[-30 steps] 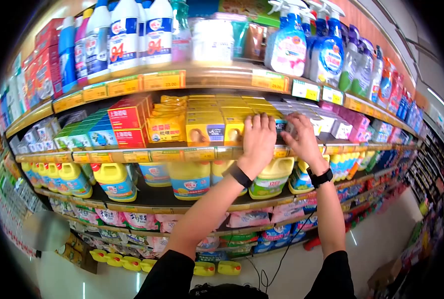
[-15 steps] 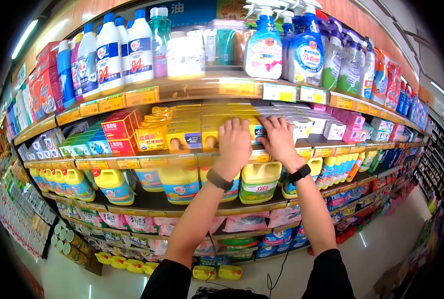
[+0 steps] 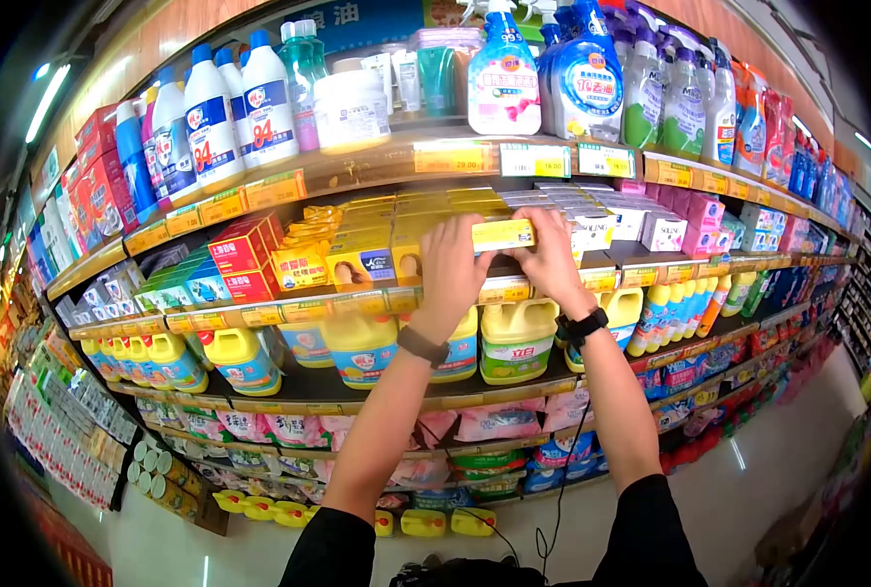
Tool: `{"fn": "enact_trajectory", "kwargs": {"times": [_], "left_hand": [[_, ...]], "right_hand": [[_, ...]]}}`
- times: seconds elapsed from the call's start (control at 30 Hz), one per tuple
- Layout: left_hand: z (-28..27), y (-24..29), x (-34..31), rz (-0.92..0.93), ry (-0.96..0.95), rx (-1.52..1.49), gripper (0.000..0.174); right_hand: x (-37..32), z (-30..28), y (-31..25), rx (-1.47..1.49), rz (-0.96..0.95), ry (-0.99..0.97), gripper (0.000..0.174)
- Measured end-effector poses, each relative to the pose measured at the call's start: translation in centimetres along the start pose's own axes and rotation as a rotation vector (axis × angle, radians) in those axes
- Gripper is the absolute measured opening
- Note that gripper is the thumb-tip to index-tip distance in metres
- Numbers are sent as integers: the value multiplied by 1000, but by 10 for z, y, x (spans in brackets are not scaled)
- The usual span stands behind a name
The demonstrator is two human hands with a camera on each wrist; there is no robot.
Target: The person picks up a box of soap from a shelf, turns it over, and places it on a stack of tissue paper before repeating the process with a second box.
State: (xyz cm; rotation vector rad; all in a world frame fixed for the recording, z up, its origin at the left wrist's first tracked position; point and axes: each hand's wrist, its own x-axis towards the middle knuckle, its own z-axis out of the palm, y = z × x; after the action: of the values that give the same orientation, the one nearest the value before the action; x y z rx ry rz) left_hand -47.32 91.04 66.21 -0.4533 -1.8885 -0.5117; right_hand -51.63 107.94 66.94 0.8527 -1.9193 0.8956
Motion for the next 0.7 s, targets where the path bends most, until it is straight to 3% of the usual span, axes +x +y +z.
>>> {"fn": "enact_trajectory", "kwargs": {"times": [0.17,0.23,0.3,0.37,0.43,0.57,0.63,0.67,0.7], "left_hand": [[-20,14,-9,-174,-6,-474,51],[-41,27,-26,-160,-55,-604,58],[-62,39,-64,-242,-268,-633,62],[-85,71,-103,-364,-477,-852,58],[-84,90,-163,-539,-478,-1077,53],[-92,109,-252,-983,-606,-1067,47],[-77,116,-331,-1069,-513,-1100,49],[-81,122,-347,-1012,-436,-936,59],[-85,125,-358,-1009,-456,-854,59]], "right_hand": [[-21,-34,-27,247,50,56,48],[-50,-47,-52,473,116,100,61],[-100,-52,-63,791,194,53,70],[-157,-55,-82,886,251,-3,71],[-214,-43,-90,857,327,-7,68],[-299,-38,-98,783,800,-468,74],[-320,-41,-112,846,726,-472,75],[-303,-63,-128,1005,1167,-740,88],[-313,-61,-126,887,959,-679,87]]}}
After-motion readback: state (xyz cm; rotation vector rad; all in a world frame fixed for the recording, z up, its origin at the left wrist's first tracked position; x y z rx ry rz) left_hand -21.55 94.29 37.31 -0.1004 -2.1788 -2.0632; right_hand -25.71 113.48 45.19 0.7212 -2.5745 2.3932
